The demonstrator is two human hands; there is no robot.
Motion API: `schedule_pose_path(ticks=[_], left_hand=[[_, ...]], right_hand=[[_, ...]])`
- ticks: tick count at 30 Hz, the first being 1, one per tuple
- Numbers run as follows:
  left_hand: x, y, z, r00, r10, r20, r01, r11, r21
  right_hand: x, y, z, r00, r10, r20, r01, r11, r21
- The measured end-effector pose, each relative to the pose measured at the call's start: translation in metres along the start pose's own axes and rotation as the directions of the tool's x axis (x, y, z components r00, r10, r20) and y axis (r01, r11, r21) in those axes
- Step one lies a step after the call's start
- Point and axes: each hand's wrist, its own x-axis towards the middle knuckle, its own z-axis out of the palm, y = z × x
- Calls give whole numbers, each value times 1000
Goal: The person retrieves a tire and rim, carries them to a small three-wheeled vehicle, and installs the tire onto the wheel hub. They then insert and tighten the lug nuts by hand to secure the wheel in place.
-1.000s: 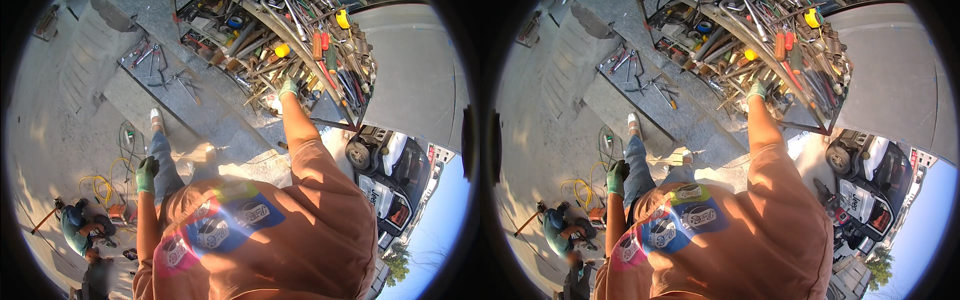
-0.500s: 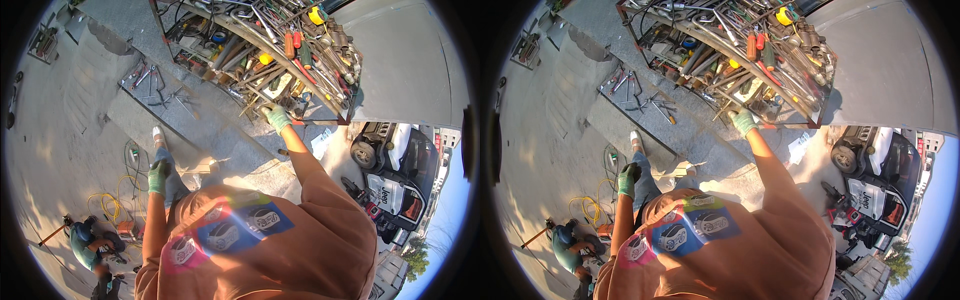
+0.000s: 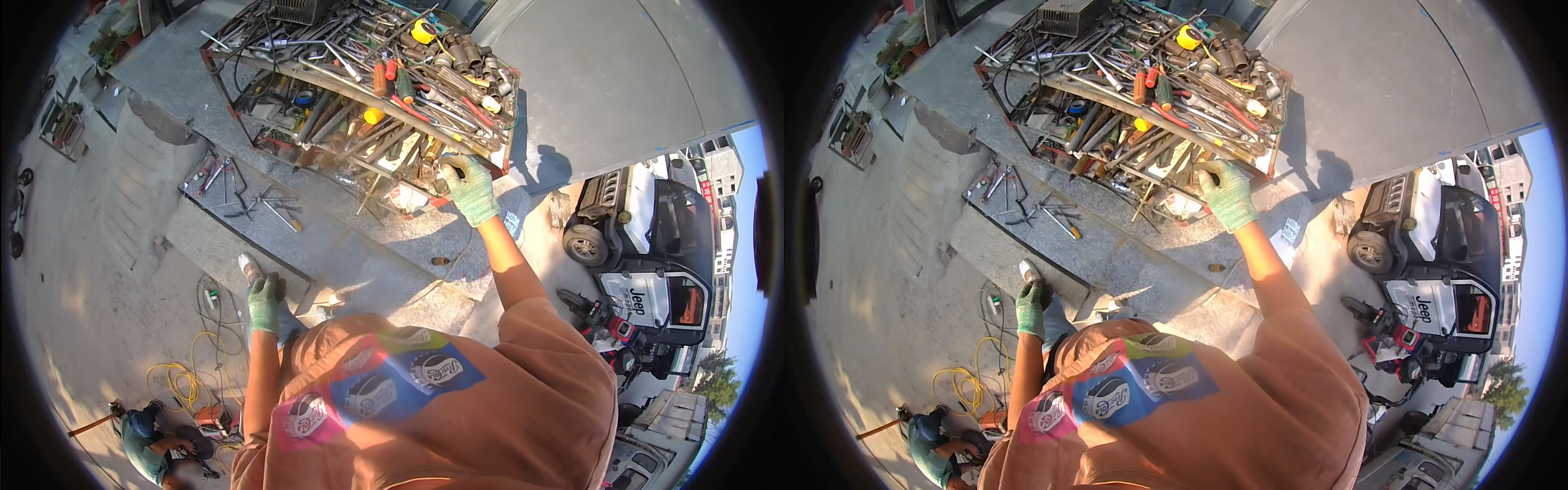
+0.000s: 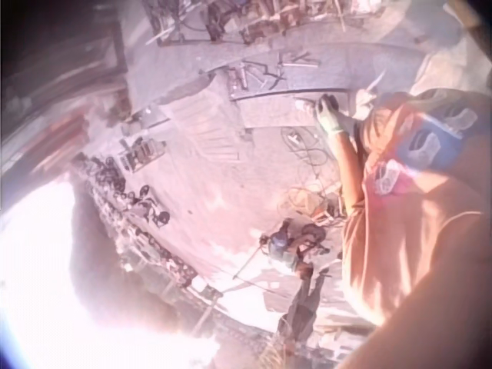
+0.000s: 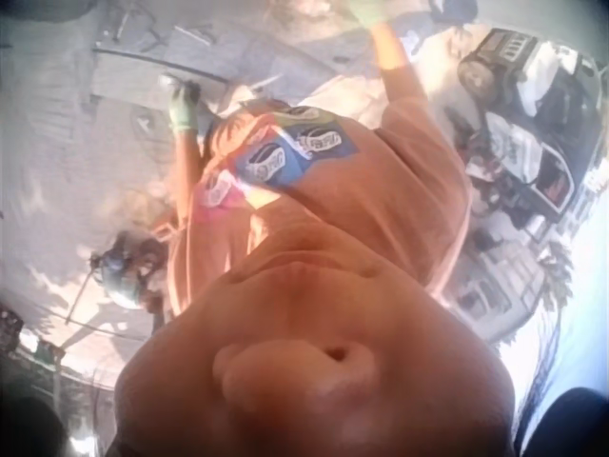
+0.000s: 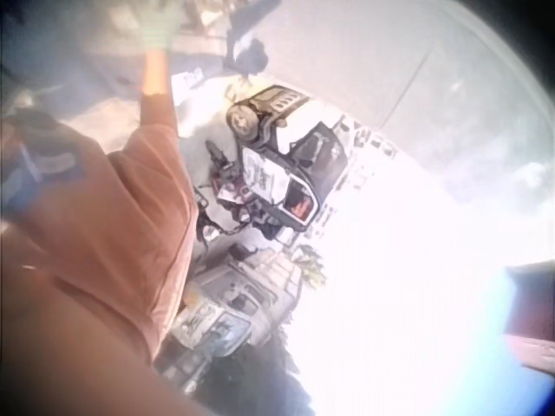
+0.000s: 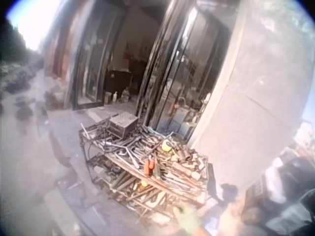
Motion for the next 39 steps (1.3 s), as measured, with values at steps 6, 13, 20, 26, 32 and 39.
schedule_pose_path(ticks=[6, 13, 20, 26, 32, 39], left_hand=[[-16, 14, -13, 997, 33, -73, -34, 999, -17], [-3, 24, -36, 993, 44, -105, -52, 996, -75], [20, 48, -87, 983, 14, -182, -43, 987, -156], [35, 80, -142, 947, -63, -315, -18, 969, -246], [53, 104, -180, 933, -88, -348, -15, 959, -281], [85, 127, -192, 945, -200, -259, 122, 950, -289]], right_hand=[[22, 36, -12, 975, -58, -216, 43, 996, -77], [54, -16, 41, 968, -203, -148, 175, 968, -182], [110, -44, 97, 954, -269, -135, 230, 940, -251], [146, 5, 106, 950, 130, -282, -125, 992, 37], [158, -3, 111, 917, 181, -356, -198, 980, -12], [153, -8, 122, 851, 255, -459, -287, 958, -1]])
